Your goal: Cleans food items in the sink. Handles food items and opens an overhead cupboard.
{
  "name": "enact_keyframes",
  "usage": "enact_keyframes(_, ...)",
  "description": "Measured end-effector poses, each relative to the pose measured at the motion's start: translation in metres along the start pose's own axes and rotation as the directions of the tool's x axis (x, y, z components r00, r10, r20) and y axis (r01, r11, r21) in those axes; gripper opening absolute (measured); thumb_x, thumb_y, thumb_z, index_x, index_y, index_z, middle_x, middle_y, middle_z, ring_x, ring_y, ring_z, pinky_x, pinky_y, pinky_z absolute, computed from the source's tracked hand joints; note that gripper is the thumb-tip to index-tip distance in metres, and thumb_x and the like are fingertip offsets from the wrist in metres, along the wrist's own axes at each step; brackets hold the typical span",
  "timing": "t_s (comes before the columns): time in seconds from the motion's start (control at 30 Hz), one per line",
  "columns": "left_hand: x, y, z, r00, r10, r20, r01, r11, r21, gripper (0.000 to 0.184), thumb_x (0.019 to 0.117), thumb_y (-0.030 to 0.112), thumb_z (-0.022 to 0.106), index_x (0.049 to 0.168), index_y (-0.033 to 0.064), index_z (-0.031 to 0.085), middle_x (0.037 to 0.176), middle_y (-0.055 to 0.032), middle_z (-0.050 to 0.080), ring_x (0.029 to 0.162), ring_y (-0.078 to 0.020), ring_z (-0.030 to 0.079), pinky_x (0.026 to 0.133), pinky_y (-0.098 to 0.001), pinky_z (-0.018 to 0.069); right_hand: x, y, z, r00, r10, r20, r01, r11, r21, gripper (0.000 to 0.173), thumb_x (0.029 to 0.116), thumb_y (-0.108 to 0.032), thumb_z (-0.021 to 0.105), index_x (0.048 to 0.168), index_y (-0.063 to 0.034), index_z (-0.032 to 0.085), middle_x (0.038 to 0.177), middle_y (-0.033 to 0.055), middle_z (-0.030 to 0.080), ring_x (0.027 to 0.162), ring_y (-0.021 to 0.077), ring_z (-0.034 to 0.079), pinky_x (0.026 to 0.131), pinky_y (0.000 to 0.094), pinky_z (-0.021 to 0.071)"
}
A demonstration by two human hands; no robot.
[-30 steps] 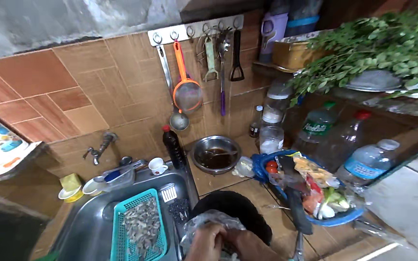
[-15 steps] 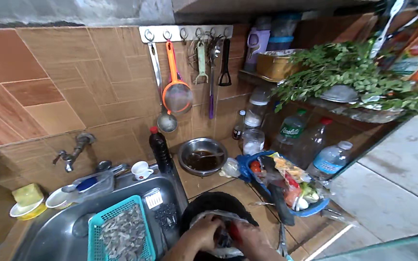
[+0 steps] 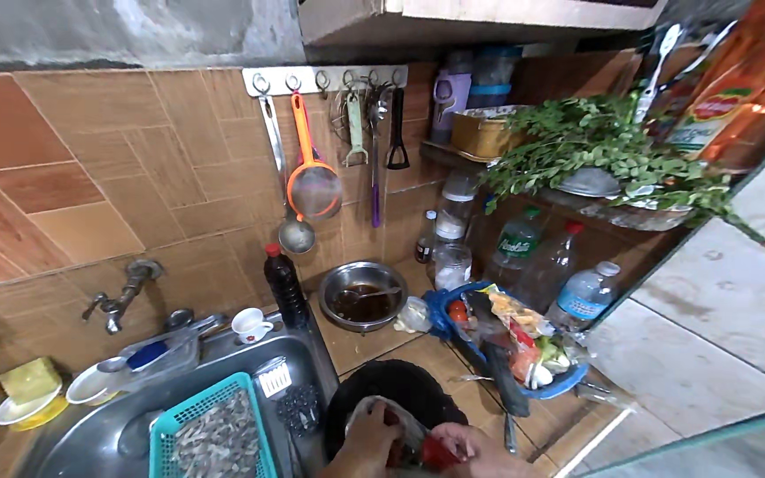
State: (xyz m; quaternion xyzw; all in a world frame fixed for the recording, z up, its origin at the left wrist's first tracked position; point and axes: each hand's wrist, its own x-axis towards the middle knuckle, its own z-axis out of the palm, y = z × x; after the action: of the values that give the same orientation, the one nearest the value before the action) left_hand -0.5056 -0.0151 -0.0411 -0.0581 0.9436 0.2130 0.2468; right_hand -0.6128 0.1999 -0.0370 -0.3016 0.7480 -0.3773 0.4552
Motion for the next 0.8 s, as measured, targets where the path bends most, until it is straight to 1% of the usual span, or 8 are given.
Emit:
enact_keyframes(0.13, 0.006, -0.016, -0.008, 0.997, -0.011, -0.078, 0.011, 1.0, -0.003, 0.069, 0.0757, 0.026, 0.087, 0.14, 0.0209, 0.062, 0.154, -0.0255, 0.04, 0.142, -0.046, 0.038, 0.114, -0.0624, 0.0344, -0.014, -0.007, -0.014, 0.994, -0.025, 0.109, 0.012, 0.992, 0.124, 0.046, 0.09, 0.011, 0.061, 0.135, 0.0046, 0.056, 0.118, 0.0143, 0.068, 0.106, 0.0184, 0.067, 0.097, 0.0401, 0.0545)
enact_keyframes(0.27, -0.003, -0.029, -0.02, 0.975, 0.114, -0.189, -0.18, 0.905, -0.384, 0.066, 0.0732, 0.014, 0.089, 0.132, -0.0003, 0.062, 0.141, -0.0246, 0.056, 0.135, -0.0371, 0.05, 0.116, -0.0509, 0.039, -0.017, -0.007, -0.012, 0.989, -0.126, -0.082, 0.15, 0.867, 0.475, 0.054, 0.0856, 0.005, 0.063, 0.137, -0.0012, 0.045, 0.109, 0.0045, 0.07, 0.098, 0.0105, 0.069, 0.09, 0.0323, 0.0585)
enact_keyframes(0.33, -0.014, -0.031, -0.03, 0.97, 0.16, -0.185, -0.241, 0.756, -0.609, 0.063, 0.0756, -0.001, 0.083, 0.133, -0.0062, 0.057, 0.136, -0.0242, 0.058, 0.129, -0.0312, 0.055, 0.112, -0.0455, 0.0442, -0.012, -0.007, -0.014, 0.983, -0.1, -0.157, 0.16, 0.885, 0.438, 0.061, 0.0844, 0.004, 0.067, 0.14, 0.0006, 0.042, 0.112, 0.0084, 0.067, 0.097, 0.013, 0.069, 0.088, 0.0326, 0.0588)
enact_keyframes(0.43, -0.021, -0.037, -0.025, 0.972, 0.184, -0.149, -0.234, 0.642, -0.73, 0.057, 0.0805, 0.001, 0.078, 0.133, -0.0028, 0.054, 0.127, -0.018, 0.061, 0.117, -0.0237, 0.06, 0.103, -0.0415, 0.0503, -0.01, -0.019, -0.018, 0.985, -0.109, -0.131, 0.149, 0.924, 0.352, 0.071, 0.0887, 0.001, 0.068, 0.151, 0.0022, 0.035, 0.129, 0.0165, 0.062, 0.113, 0.0192, 0.065, 0.1, 0.0369, 0.055)
enact_keyframes(0.53, -0.018, -0.034, -0.005, 0.96, 0.105, -0.261, -0.226, 0.842, -0.49, 0.057, 0.0738, 0.012, 0.088, 0.124, -0.0036, 0.066, 0.137, -0.0258, 0.059, 0.13, -0.0367, 0.055, 0.112, -0.0497, 0.0441, -0.006, -0.03, -0.018, 0.957, -0.197, -0.211, 0.288, 0.697, 0.657, 0.046, 0.0913, -0.003, 0.06, 0.135, -0.0028, 0.046, 0.111, 0.006, 0.068, 0.098, 0.016, 0.069, 0.089, 0.0361, 0.0597)
enact_keyframes(0.6, -0.014, -0.027, 0.013, 0.967, 0.055, -0.248, -0.142, 0.927, -0.348, 0.056, 0.0727, 0.02, 0.089, 0.122, 0.0018, 0.069, 0.145, -0.0306, 0.05, 0.136, -0.0451, 0.048, 0.114, -0.0558, 0.0404, 0.0, -0.037, -0.021, 0.943, -0.249, -0.22, 0.33, 0.627, 0.706, 0.047, 0.0908, -0.007, 0.061, 0.135, -0.0038, 0.046, 0.11, 0.0055, 0.069, 0.097, 0.0171, 0.07, 0.089, 0.0379, 0.0604)
enact_keyframes(0.7, -0.011, -0.022, 0.029, 0.971, 0.095, -0.219, -0.147, 0.961, -0.236, 0.053, 0.0748, 0.022, 0.088, 0.122, 0.0044, 0.071, 0.139, -0.0298, 0.054, 0.133, -0.0459, 0.049, 0.113, -0.0579, 0.0397, 0.01, -0.042, -0.027, 0.932, -0.252, -0.26, 0.314, 0.921, 0.233, 0.06, 0.0923, -0.006, 0.067, 0.146, 0.0025, 0.041, 0.12, 0.0153, 0.065, 0.106, 0.0197, 0.068, 0.095, 0.0365, 0.0576)
enact_keyframes(0.8, -0.018, -0.025, 0.037, 0.942, 0.136, -0.307, -0.23, 0.927, -0.297, 0.053, 0.0733, 0.022, 0.089, 0.117, -0.0016, 0.071, 0.13, -0.0271, 0.063, 0.127, -0.041, 0.058, 0.111, -0.0544, 0.0436, 0.025, -0.029, -0.023, 0.935, -0.226, -0.272, 0.136, 0.94, -0.314, 0.059, 0.089, -0.009, 0.074, 0.142, 0.0047, 0.051, 0.131, 0.0266, 0.063, 0.121, 0.0359, 0.063, 0.105, 0.0494, 0.0507)
